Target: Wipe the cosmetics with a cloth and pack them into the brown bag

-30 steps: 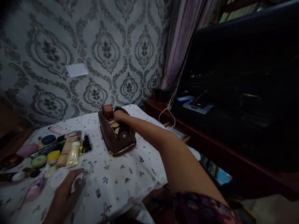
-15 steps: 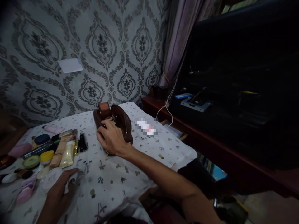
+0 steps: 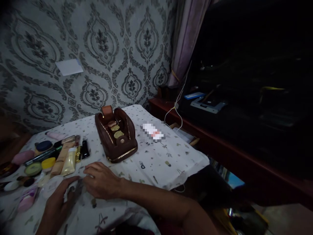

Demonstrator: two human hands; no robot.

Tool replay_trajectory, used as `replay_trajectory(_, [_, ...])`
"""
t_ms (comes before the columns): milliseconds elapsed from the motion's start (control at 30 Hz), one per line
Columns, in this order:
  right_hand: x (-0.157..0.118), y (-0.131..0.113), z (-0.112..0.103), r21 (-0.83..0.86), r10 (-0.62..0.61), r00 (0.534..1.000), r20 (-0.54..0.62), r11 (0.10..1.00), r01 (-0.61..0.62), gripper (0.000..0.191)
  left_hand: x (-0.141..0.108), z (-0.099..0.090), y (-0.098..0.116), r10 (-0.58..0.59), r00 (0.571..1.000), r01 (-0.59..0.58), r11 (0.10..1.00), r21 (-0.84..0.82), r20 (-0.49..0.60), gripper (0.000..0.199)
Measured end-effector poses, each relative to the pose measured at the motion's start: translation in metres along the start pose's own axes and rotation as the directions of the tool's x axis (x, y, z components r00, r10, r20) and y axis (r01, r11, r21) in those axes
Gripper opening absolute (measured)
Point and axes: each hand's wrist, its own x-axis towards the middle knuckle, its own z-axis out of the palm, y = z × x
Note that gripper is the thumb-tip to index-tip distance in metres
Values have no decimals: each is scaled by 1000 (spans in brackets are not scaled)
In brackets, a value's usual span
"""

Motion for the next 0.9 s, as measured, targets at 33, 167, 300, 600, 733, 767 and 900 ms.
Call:
replay_trajectory(33, [-2, 1, 4, 15, 7, 1000, 16, 1000, -7, 11, 0, 0, 1, -3, 1000, 3, 1000, 1, -5, 30])
replay_trajectory(167, [-10, 3, 12, 80, 25, 998, 56, 996, -29, 10, 2, -1, 3, -12, 1000, 12, 1000, 1, -7, 28])
replay_trajectory(300, [-12, 3, 14, 131, 66, 996, 64, 989, -74, 10, 4, -3, 5, -11, 1000, 11, 1000, 5, 0, 28])
replay_trajectory(600, [-11, 4, 10, 225, 80, 995, 54, 970, -90, 11, 7, -4, 11, -18, 1000, 17, 999, -38, -12, 27])
replay_trajectory(733, [-13, 7, 12, 288, 111, 990, 82, 949, -131, 14, 5, -11, 19, -41, 999, 43, 993, -113, 20, 30])
replay_trajectory(767, [-14, 8, 14, 302, 129, 987, 91, 941, -151, 15, 4, -14, 20, -56, 998, 60, 990, -130, 29, 31])
replay_trajectory(900, [-15, 8, 18, 346, 182, 977, 113, 914, -211, 16, -1, -35, 22, -178, 984, 170, 968, -184, -28, 31])
